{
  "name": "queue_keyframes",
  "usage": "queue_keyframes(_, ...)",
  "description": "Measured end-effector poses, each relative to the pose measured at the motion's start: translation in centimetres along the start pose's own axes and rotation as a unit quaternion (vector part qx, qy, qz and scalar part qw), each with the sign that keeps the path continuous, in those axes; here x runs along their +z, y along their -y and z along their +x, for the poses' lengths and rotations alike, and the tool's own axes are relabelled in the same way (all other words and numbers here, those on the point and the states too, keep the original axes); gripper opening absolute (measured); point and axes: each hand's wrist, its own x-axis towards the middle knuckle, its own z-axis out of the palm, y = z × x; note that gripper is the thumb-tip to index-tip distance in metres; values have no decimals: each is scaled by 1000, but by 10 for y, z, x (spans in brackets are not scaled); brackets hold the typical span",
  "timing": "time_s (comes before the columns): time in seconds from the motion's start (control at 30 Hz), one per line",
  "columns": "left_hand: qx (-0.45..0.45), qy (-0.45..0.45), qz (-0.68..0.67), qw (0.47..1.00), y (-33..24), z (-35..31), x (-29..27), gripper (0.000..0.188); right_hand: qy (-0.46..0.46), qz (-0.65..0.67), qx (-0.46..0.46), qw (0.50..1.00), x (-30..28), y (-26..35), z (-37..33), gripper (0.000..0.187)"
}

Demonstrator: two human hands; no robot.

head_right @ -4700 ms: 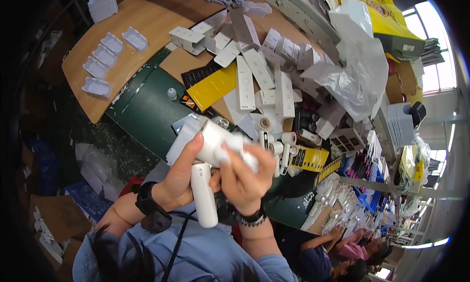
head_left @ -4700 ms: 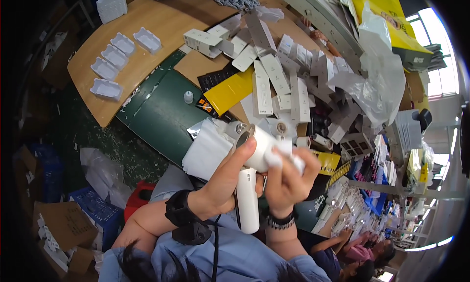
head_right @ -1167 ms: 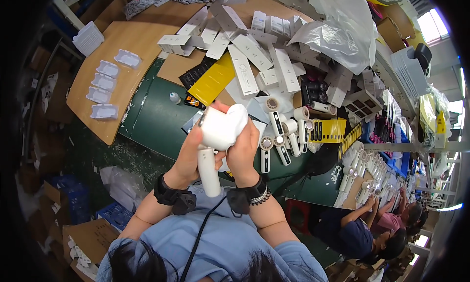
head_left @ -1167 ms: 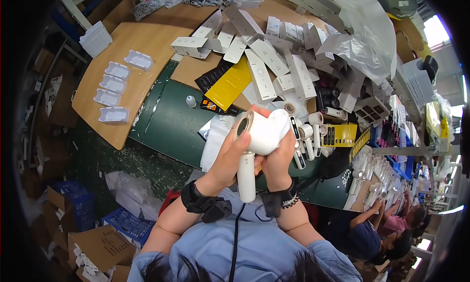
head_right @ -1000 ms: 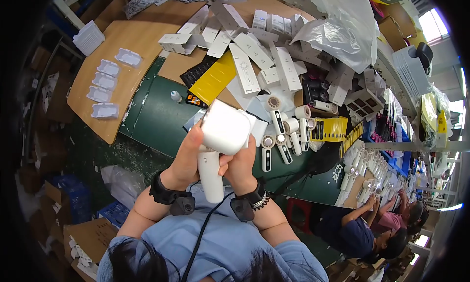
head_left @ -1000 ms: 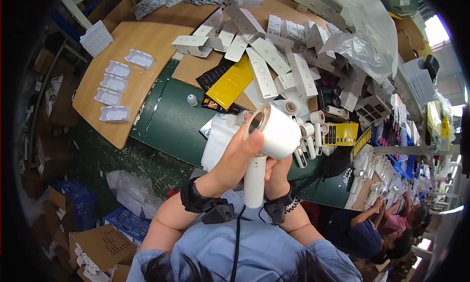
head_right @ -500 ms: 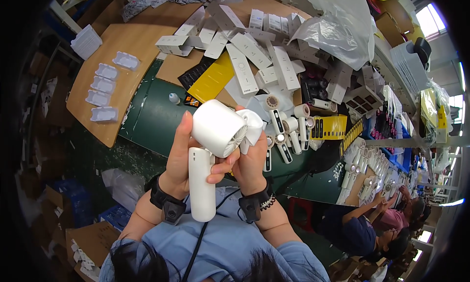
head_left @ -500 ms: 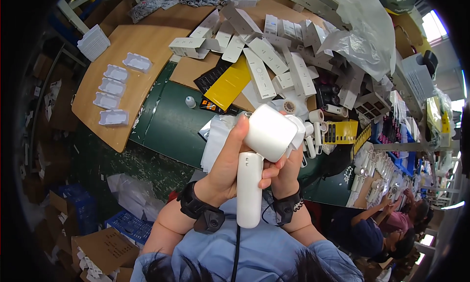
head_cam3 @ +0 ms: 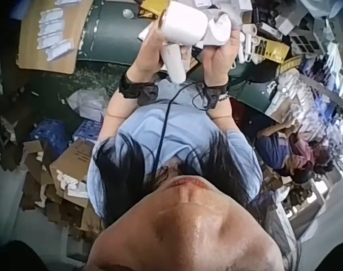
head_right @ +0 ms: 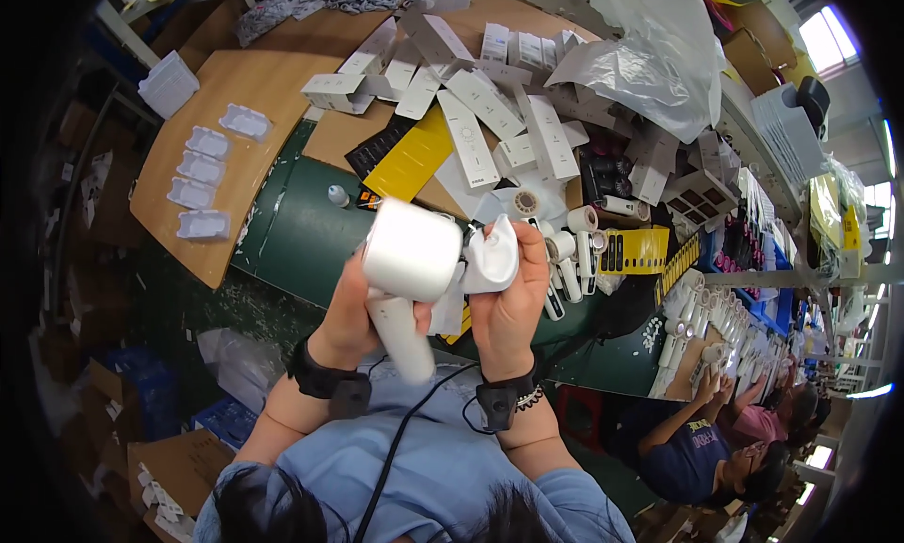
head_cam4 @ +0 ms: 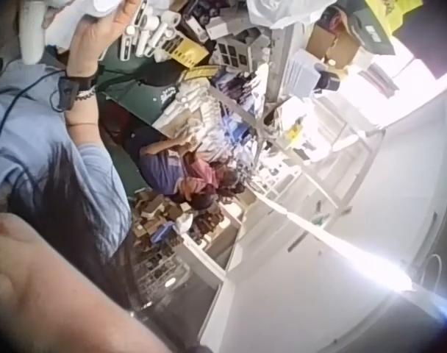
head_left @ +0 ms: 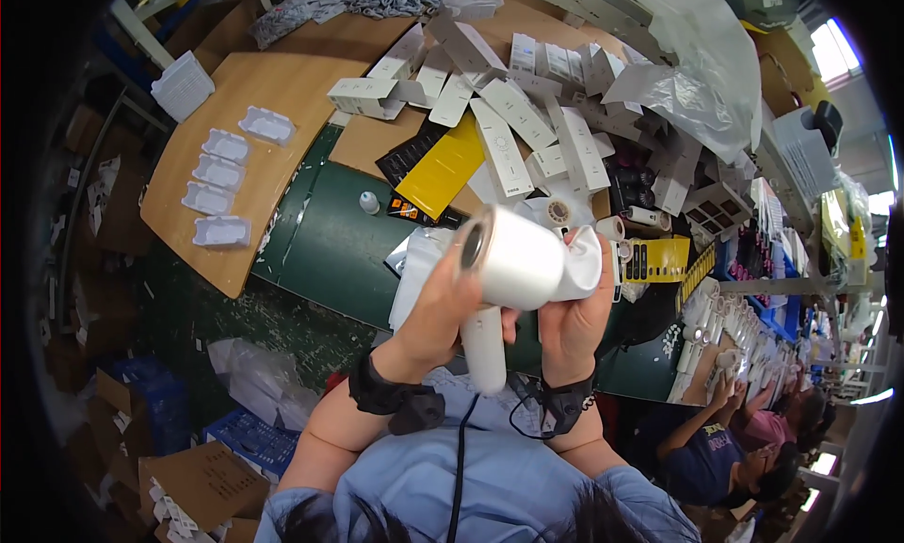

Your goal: The person wipes a handheld fan with a cloth, turning it over to clean the handle and the fan head, before placing it into a plastic tray and repeating the process with another fan.

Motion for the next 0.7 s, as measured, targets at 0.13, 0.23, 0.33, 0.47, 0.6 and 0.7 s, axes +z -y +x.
queue_keyframes(0.13,331,-31,284,899,-1,8,-10,73,-25,-127,-87,988,7,15,-6,27)
queue_keyframes(0.23,406,35,519,751,-11,8,-15,83,118,-400,-310,854,18,13,-27,33)
queue_keyframes(0.33,397,38,628,669,-14,6,-16,80,182,-507,-348,767,18,12,-28,40)
queue_keyframes(0.47,371,26,721,584,-14,1,-13,77,224,-456,-234,829,11,10,-8,49)
queue_keyframes(0.6,272,-61,613,739,-4,-5,-6,77,300,-353,-179,868,10,10,4,52)
queue_keyframes(0.7,180,-105,560,802,-5,-6,3,77,253,-248,-67,933,12,6,4,49)
